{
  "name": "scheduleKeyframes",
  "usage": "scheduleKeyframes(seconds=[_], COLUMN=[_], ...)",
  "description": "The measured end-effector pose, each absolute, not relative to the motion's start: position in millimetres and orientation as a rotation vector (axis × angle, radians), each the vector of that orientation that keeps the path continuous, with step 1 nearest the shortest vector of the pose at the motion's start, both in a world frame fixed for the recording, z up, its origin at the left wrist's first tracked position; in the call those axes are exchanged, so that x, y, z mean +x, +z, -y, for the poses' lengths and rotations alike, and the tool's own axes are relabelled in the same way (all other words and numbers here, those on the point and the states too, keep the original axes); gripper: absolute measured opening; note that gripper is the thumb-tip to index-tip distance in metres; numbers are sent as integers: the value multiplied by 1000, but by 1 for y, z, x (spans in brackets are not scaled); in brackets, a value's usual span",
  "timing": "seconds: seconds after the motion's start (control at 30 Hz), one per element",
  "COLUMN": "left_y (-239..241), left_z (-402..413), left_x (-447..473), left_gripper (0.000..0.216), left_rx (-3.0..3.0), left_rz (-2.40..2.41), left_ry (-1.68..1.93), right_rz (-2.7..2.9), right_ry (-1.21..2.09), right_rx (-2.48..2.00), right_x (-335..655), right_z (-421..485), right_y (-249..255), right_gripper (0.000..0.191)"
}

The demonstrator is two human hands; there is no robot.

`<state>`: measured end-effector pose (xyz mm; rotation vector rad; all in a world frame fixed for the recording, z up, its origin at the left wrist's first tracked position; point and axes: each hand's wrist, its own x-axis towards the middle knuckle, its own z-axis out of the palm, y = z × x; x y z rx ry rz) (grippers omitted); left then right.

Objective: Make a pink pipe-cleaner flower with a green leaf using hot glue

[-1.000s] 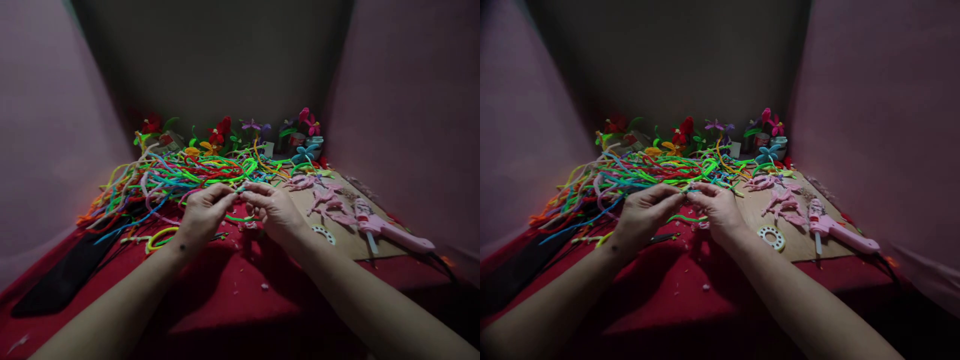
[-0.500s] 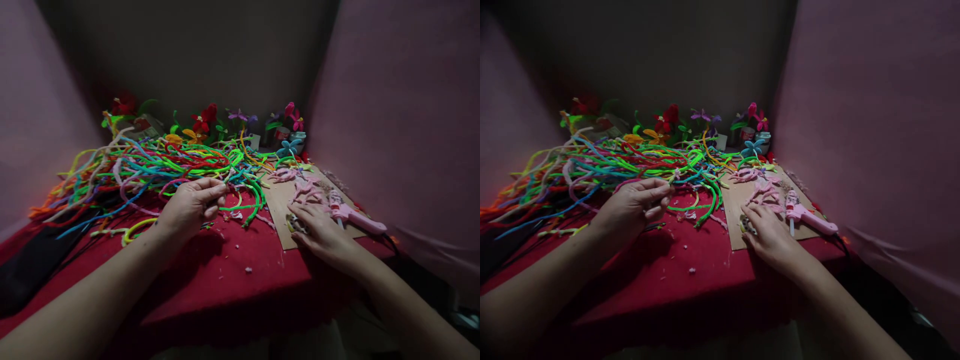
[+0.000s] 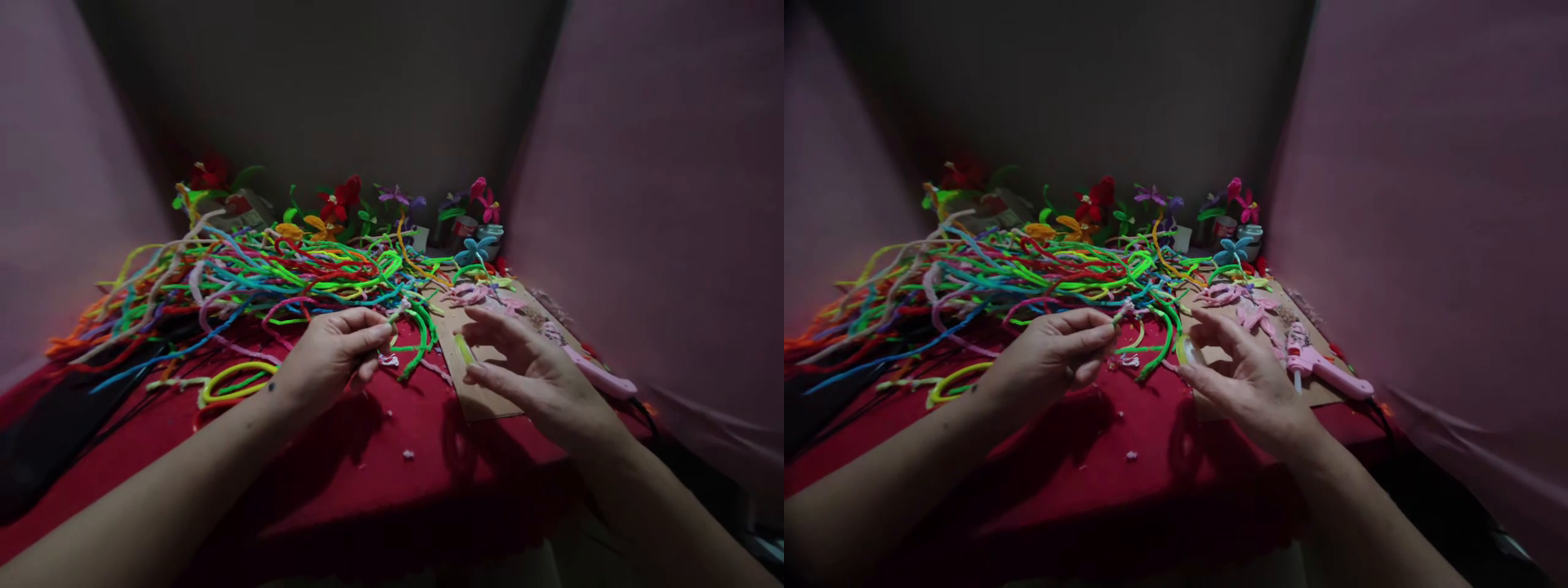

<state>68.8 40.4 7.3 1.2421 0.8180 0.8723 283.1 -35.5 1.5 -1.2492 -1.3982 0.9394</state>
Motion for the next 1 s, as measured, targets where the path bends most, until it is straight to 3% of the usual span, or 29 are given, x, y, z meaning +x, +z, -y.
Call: scheduleKeyframes(seconds=[0.13, 0.27, 0.43, 0.63, 0.77, 1.0], left_y=[9, 8, 8, 11, 13, 14], left_z=[-32, -30, -29, -25, -23, -23], left_x=[72, 72, 71, 73, 74, 71], left_gripper=[18, 19, 17, 18, 17, 22], left_rx=[1321, 1330, 1372, 1452, 1442, 1334], left_rz=[-818, -809, -859, -895, -890, -855], left_ry=[876, 884, 854, 829, 883, 916], right_rz=[1310, 1270, 1332, 1497, 1445, 1389], right_ry=[1126, 1218, 1207, 1100, 1136, 1360], right_rx=[-1084, -1048, -1104, -1193, -1213, -1149], right_x=[266, 252, 243, 238, 234, 228], right_z=[22, 12, 8, 9, 12, 9], right_y=[6, 4, 0, 1, 4, -6], right_gripper=[40, 42, 49, 35, 39, 13])
